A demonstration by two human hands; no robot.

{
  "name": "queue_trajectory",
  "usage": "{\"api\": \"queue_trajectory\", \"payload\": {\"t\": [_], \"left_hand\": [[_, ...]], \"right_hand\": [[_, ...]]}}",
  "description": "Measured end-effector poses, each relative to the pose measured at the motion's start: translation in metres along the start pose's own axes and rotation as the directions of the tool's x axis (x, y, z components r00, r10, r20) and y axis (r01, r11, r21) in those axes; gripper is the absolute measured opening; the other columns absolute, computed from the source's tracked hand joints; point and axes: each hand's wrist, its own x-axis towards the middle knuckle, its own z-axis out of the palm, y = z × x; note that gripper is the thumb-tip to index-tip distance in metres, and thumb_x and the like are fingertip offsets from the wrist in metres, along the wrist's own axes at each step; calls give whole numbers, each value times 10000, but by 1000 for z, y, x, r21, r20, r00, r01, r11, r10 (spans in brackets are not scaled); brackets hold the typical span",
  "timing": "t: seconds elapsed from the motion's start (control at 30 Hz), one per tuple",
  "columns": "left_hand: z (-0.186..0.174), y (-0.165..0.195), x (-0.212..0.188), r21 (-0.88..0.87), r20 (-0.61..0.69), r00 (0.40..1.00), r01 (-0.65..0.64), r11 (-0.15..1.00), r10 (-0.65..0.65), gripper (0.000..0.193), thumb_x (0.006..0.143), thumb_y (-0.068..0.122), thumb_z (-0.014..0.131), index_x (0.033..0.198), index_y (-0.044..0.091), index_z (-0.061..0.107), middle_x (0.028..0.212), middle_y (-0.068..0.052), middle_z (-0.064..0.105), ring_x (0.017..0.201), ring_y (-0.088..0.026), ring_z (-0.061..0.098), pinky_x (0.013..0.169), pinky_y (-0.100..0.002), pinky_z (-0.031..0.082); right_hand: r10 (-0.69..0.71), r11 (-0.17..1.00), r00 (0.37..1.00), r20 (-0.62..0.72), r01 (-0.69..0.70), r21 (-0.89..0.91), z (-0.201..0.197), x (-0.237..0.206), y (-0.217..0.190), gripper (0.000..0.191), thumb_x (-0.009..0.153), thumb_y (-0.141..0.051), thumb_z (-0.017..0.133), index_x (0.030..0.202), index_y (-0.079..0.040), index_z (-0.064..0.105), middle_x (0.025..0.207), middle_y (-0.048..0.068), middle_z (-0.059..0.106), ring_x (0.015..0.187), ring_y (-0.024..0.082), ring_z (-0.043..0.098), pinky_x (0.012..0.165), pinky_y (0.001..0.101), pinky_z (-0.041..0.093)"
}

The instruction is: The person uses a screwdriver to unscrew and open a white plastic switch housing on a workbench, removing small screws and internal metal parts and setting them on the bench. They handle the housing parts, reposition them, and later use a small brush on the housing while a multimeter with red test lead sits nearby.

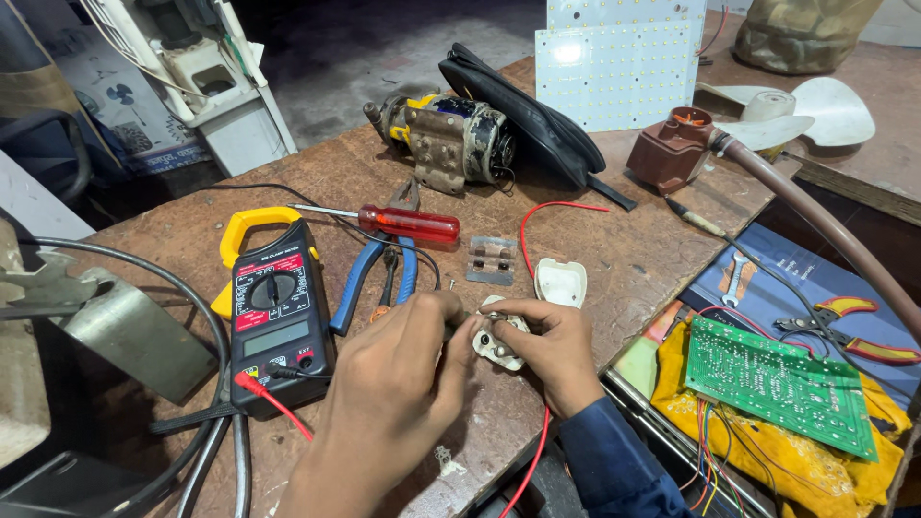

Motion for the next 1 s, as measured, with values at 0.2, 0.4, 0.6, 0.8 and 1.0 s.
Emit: {"api": "queue_trajectory", "payload": {"t": [0.2,0.4,0.6,0.8,1.0], "left_hand": [[6,1,-1,-28,-48,986,159,987,-161,176,925,114,722,978,25,581,697,-99,699,618,-264,731,547,-375,547],[9,2,0,-81,-89,945,307,948,-314,173,947,108,690,977,14,548,705,-103,717,583,-210,775,481,-331,566],[-1,-9,2,1,26,1000,1,1000,-1,274,912,92,739,1062,-16,536,897,-183,679,835,-394,700,704,-459,540],[-13,-6,4,-14,90,987,-133,991,133,424,856,37,701,1213,-65,497,1182,-265,549,1023,-435,629,836,-483,517],[-12,-8,7,111,98,993,-82,990,71,374,819,1,707,1147,-38,529,1160,-216,542,1061,-411,624,887,-475,530]], "right_hand": [[1,1000,1000,-12,-1,-12,1,1,-3,235,824,56,745,1054,45,791,895,78,793,724,99,718,629,232,578],[-6,999,1000,-27,5,-42,1,3,0,249,815,70,745,1054,35,805,866,69,789,696,94,699,613,230,567],[-33,997,999,-41,30,-71,-2,1,3,234,819,60,748,1043,33,809,845,63,774,682,83,678,594,235,553],[-62,991,998,6,63,-122,-2,1,-1,229,814,42,761,1035,13,813,871,42,790,706,59,676,610,218,543],[-6,993,1000,-28,3,-114,0,-2,-7,229,812,44,757,1030,5,814,836,54,779,668,81,672,574,233,549]]}}
